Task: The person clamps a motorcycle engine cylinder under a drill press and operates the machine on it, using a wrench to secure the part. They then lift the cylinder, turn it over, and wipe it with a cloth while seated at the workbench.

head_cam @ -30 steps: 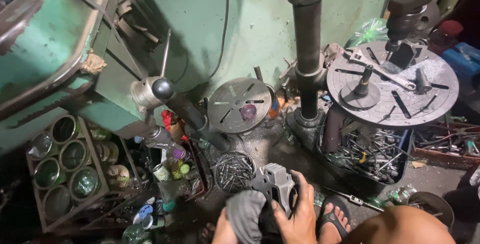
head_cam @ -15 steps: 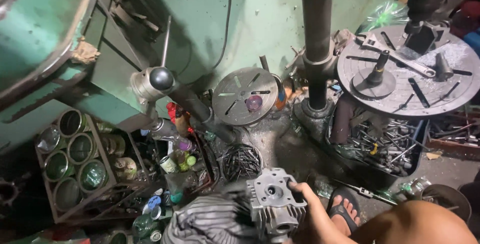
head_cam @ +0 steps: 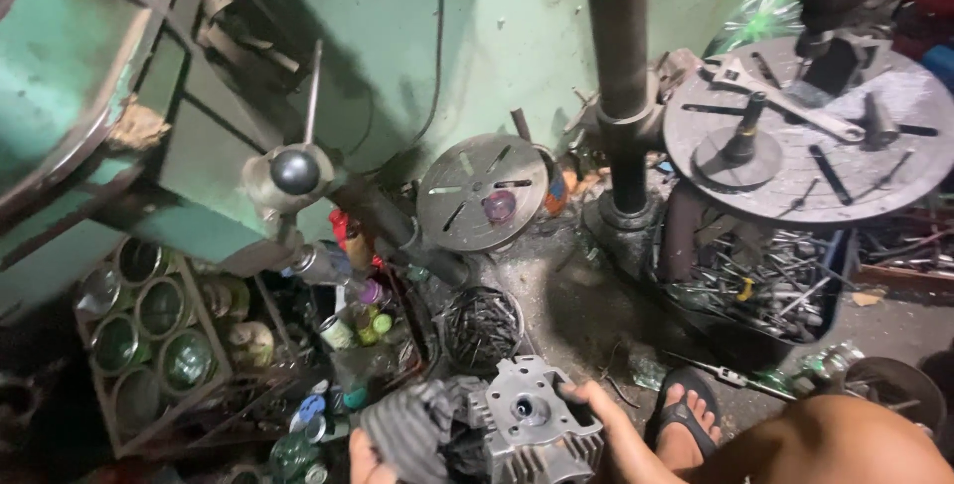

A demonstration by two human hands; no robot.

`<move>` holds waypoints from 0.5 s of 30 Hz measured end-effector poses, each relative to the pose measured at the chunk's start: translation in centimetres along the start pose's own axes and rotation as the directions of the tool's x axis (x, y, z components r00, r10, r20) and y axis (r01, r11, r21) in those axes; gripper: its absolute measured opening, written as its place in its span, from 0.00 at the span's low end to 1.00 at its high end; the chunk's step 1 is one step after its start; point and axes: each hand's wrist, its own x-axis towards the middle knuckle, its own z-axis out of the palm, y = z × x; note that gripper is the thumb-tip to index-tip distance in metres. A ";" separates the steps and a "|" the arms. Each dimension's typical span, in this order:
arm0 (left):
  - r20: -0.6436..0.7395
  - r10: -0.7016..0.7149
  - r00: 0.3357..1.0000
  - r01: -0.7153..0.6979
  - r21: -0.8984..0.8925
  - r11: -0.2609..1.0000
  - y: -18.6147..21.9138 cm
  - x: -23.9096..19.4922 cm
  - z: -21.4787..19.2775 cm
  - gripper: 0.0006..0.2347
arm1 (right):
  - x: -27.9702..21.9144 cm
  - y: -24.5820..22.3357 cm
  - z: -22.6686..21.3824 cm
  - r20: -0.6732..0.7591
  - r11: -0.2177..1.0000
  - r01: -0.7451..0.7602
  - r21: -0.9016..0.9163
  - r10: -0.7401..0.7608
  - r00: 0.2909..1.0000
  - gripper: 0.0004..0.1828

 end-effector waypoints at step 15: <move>0.619 -0.199 0.760 -0.512 0.759 0.403 12.3 15.8 29.3 0.13 | 5.4 -1.4 -2.2 -0.105 0.911 0.407 0.063 -0.399 0.911 0.31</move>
